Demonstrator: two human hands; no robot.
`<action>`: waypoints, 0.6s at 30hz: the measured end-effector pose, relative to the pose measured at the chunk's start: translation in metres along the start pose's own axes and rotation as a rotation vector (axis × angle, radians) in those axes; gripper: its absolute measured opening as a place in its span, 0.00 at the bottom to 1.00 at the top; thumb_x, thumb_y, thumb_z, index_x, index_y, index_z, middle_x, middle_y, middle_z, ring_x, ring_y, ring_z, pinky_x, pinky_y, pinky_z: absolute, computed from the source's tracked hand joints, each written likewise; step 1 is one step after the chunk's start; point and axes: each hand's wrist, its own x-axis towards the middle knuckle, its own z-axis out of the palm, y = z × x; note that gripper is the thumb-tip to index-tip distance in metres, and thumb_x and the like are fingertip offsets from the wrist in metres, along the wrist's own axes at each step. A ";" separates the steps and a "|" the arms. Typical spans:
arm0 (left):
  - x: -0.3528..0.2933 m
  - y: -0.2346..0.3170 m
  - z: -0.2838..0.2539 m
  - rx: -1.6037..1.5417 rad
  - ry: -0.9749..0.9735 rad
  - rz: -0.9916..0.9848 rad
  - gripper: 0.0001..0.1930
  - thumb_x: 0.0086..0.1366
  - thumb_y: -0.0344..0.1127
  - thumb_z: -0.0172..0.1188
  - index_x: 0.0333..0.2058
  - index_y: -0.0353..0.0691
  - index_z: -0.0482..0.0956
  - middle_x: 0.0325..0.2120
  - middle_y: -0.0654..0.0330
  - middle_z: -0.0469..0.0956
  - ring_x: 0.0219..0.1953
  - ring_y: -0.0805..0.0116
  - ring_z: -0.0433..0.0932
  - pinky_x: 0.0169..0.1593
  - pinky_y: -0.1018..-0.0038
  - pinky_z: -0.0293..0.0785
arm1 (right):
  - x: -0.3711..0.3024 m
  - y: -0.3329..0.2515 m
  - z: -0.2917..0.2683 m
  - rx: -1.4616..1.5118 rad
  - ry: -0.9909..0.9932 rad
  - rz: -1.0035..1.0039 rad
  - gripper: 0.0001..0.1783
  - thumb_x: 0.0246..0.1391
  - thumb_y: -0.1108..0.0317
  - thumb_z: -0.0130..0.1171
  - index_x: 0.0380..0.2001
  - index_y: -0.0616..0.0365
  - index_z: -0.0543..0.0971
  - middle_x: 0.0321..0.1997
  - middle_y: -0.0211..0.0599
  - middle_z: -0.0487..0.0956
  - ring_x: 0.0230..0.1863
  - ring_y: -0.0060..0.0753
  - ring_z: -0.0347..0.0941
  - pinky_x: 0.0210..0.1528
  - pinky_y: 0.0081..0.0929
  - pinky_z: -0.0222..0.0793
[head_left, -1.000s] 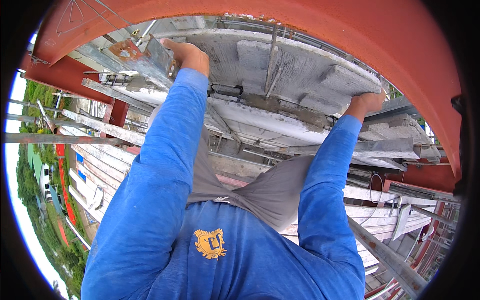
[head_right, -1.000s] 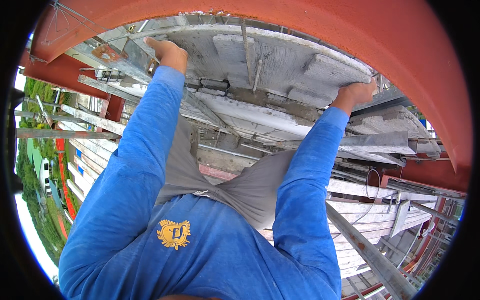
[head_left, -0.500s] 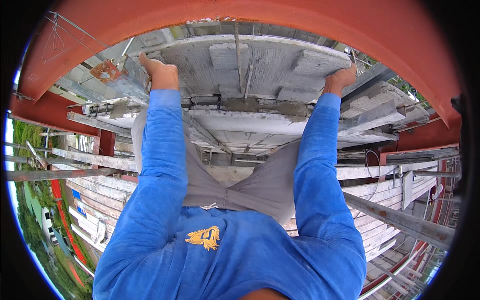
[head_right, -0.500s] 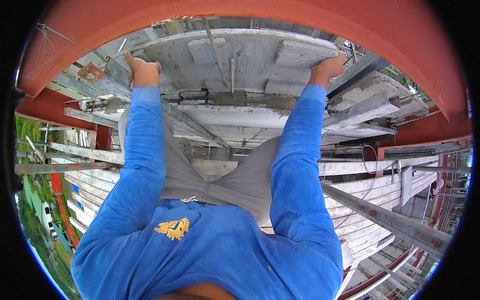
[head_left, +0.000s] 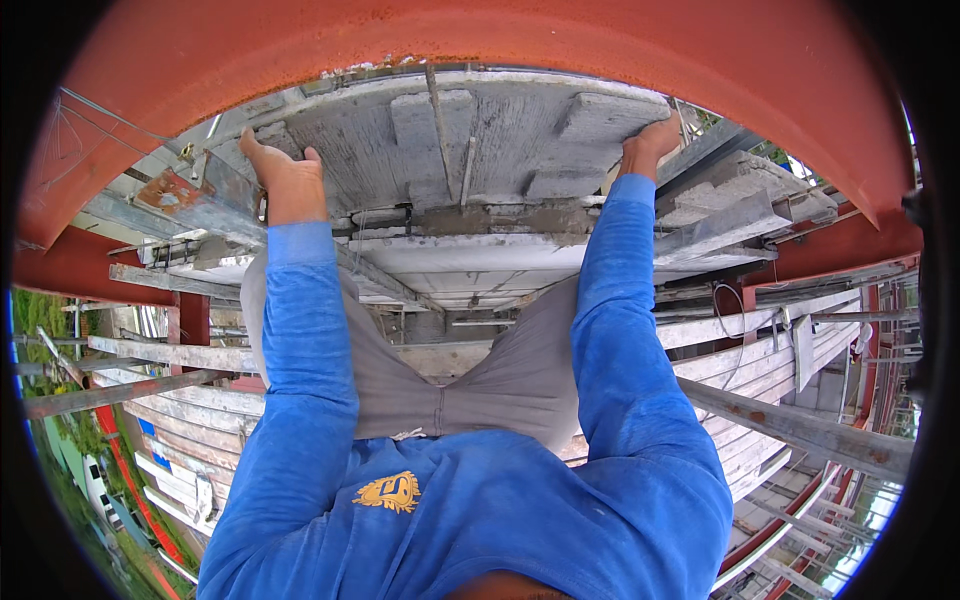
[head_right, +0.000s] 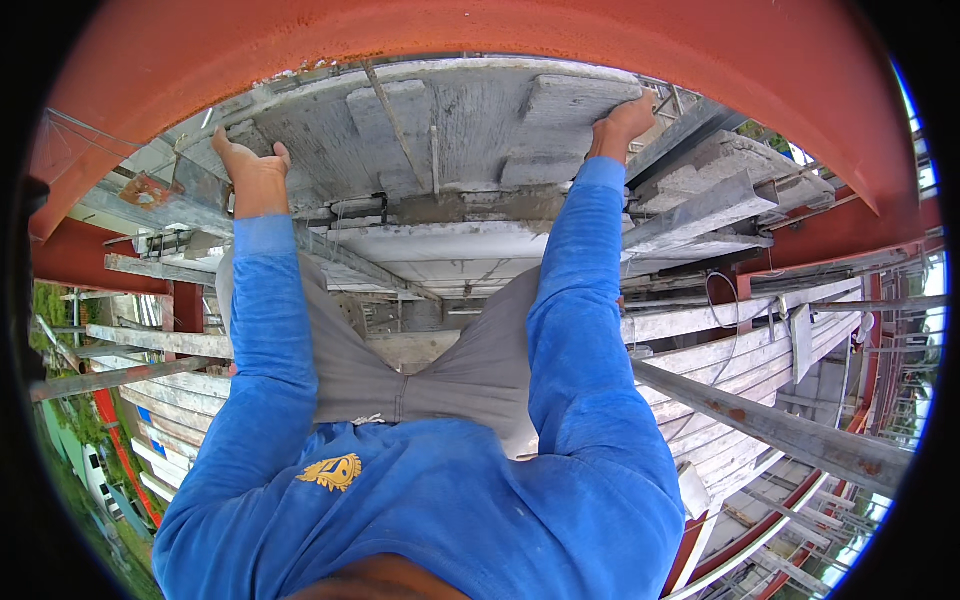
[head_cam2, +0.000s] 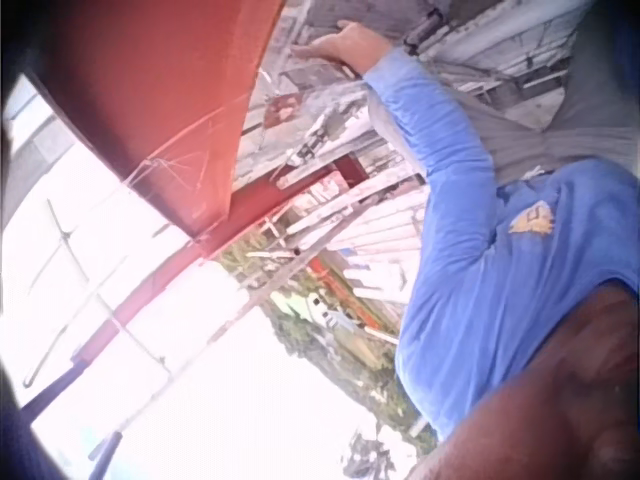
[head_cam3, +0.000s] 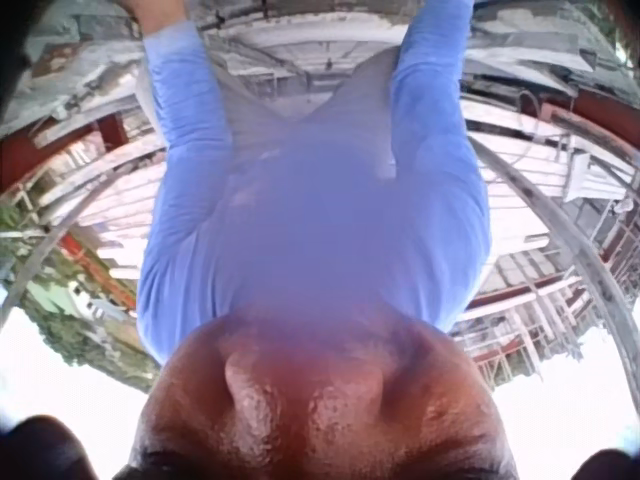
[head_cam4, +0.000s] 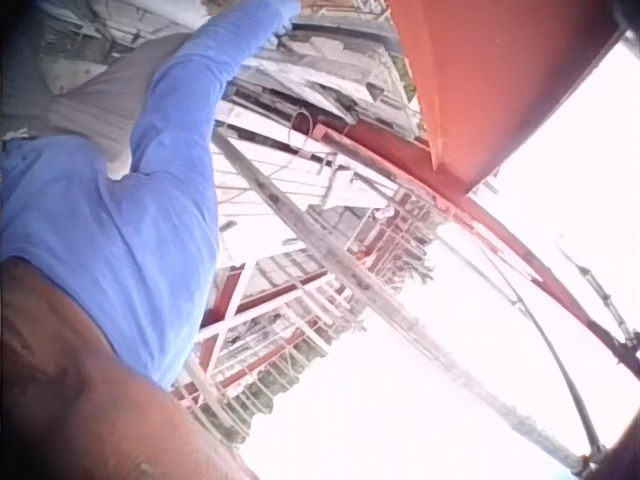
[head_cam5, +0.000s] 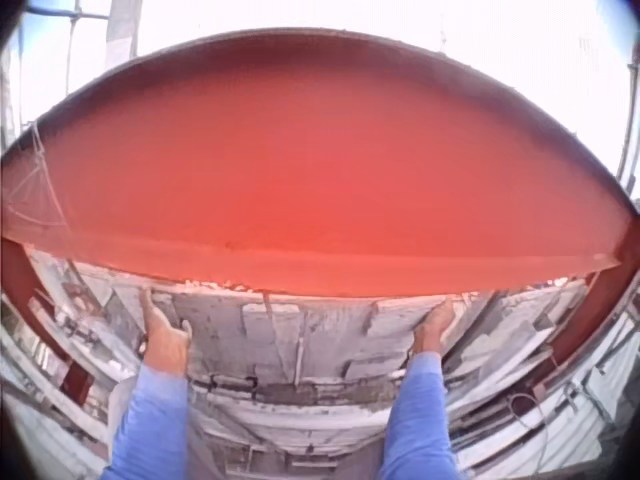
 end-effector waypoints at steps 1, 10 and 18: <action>0.003 -0.001 -0.001 -0.010 -0.011 -0.009 0.47 0.59 0.68 0.59 0.72 0.56 0.56 0.71 0.60 0.54 0.65 0.58 0.58 0.56 0.55 0.65 | 0.002 0.002 0.002 0.008 0.005 0.001 0.18 0.57 0.64 0.54 0.39 0.70 0.83 0.42 0.44 0.84 0.39 0.45 0.83 0.45 0.44 0.79; -0.011 -0.003 -0.007 -0.050 -0.070 -0.084 0.47 0.57 0.68 0.63 0.71 0.58 0.57 0.71 0.58 0.54 0.65 0.57 0.58 0.57 0.57 0.67 | 0.044 0.015 0.011 -0.026 -0.038 -0.093 0.23 0.63 0.58 0.53 0.47 0.70 0.82 0.49 0.48 0.84 0.44 0.47 0.83 0.46 0.45 0.79; -0.027 -0.013 -0.014 -0.035 -0.224 -0.193 0.46 0.58 0.67 0.64 0.70 0.59 0.58 0.69 0.61 0.55 0.64 0.60 0.58 0.57 0.57 0.67 | 0.026 -0.056 0.021 -0.091 -0.020 -0.182 0.22 0.61 0.61 0.54 0.48 0.70 0.82 0.49 0.47 0.83 0.44 0.47 0.84 0.47 0.45 0.80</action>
